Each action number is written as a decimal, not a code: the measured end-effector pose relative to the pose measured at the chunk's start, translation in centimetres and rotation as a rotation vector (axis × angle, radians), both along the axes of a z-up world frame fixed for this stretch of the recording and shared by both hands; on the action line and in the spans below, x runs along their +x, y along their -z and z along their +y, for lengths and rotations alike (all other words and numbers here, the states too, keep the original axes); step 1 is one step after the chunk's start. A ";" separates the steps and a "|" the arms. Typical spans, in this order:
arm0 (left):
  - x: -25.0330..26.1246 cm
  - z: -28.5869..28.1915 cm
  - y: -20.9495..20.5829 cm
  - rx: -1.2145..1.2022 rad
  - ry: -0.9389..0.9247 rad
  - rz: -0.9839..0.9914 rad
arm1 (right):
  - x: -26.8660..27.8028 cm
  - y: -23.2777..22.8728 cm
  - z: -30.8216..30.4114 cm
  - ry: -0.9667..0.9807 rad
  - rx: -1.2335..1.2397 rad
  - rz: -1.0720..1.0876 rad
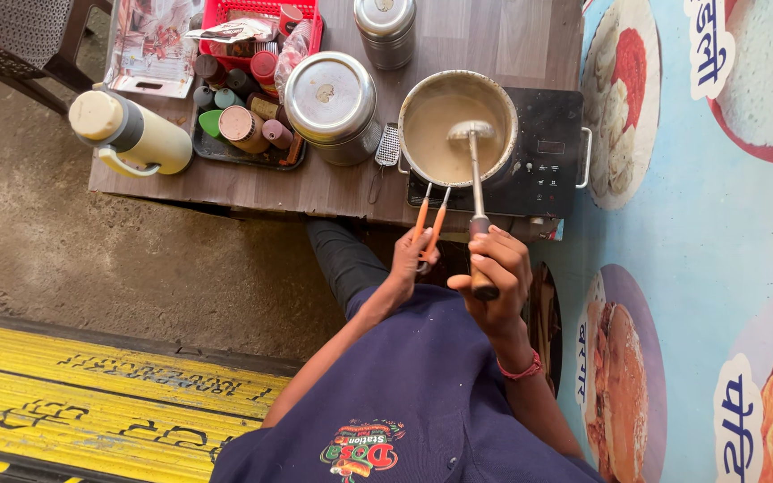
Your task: The person stirs a light-colored liquid in a pot on an induction cooktop using a ladle. They briefly open a metal container, scoop a small amount of powder, add it to the pot, and continue stirring.
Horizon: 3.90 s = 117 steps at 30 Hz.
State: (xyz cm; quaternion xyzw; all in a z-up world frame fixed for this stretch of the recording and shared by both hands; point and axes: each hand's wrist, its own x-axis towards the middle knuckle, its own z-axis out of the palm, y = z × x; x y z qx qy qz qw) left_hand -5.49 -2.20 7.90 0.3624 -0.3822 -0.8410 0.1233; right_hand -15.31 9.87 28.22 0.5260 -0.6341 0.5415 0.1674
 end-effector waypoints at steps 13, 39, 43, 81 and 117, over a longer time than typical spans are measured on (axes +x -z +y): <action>-7.0 4.8 1.8 0.150 0.213 0.017 | -2.3 1.2 -0.2 0.034 0.021 -0.224; -1.4 -4.0 -1.9 0.258 0.461 0.057 | 0.8 2.1 1.4 0.082 0.228 0.230; -1.0 -6.0 -2.6 0.243 0.481 0.042 | 0.6 1.3 1.2 0.081 0.207 0.216; -3.5 -0.9 -1.5 0.378 0.310 0.126 | -3.0 1.3 -2.2 -0.041 -0.485 -0.601; -3.0 -1.0 -2.7 0.393 0.285 0.075 | -2.1 -2.5 -1.1 -0.167 -0.408 -0.470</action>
